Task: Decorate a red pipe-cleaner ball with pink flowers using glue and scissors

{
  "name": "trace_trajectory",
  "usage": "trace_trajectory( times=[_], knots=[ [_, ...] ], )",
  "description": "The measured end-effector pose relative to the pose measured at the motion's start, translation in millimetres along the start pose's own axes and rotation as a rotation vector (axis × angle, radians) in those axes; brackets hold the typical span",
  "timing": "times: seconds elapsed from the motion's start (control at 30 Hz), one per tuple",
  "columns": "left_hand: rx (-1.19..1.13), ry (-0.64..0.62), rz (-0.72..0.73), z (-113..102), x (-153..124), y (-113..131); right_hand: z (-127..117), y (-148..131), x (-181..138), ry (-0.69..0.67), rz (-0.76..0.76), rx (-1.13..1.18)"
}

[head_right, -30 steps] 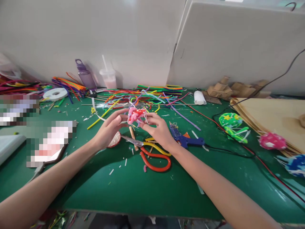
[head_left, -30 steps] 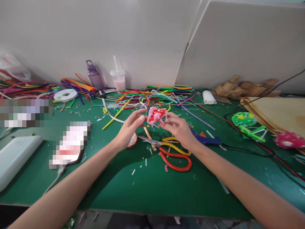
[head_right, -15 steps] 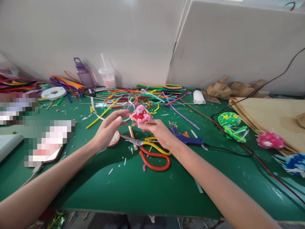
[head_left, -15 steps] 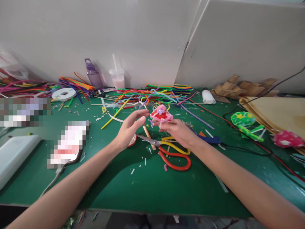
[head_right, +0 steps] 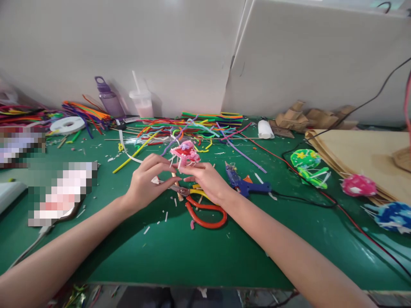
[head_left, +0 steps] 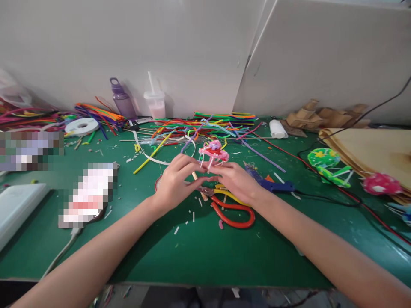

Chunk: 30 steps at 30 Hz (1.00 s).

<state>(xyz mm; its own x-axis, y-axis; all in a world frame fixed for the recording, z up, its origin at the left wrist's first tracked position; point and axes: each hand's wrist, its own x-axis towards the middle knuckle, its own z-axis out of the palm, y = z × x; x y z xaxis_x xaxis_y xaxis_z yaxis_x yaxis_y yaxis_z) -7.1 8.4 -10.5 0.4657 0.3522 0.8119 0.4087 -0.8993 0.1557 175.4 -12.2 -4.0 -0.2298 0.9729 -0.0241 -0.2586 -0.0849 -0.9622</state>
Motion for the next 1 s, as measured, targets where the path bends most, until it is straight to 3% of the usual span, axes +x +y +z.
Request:
trace_trajectory(
  times=[0.23,1.0],
  knots=[
    [0.077,0.032,0.077,-1,2,4,7,0,-2,0.036,0.056,0.044],
    [0.105,0.034,0.058,2,-2,7,16,0,-8,0.069,0.012,0.017]
  ],
)
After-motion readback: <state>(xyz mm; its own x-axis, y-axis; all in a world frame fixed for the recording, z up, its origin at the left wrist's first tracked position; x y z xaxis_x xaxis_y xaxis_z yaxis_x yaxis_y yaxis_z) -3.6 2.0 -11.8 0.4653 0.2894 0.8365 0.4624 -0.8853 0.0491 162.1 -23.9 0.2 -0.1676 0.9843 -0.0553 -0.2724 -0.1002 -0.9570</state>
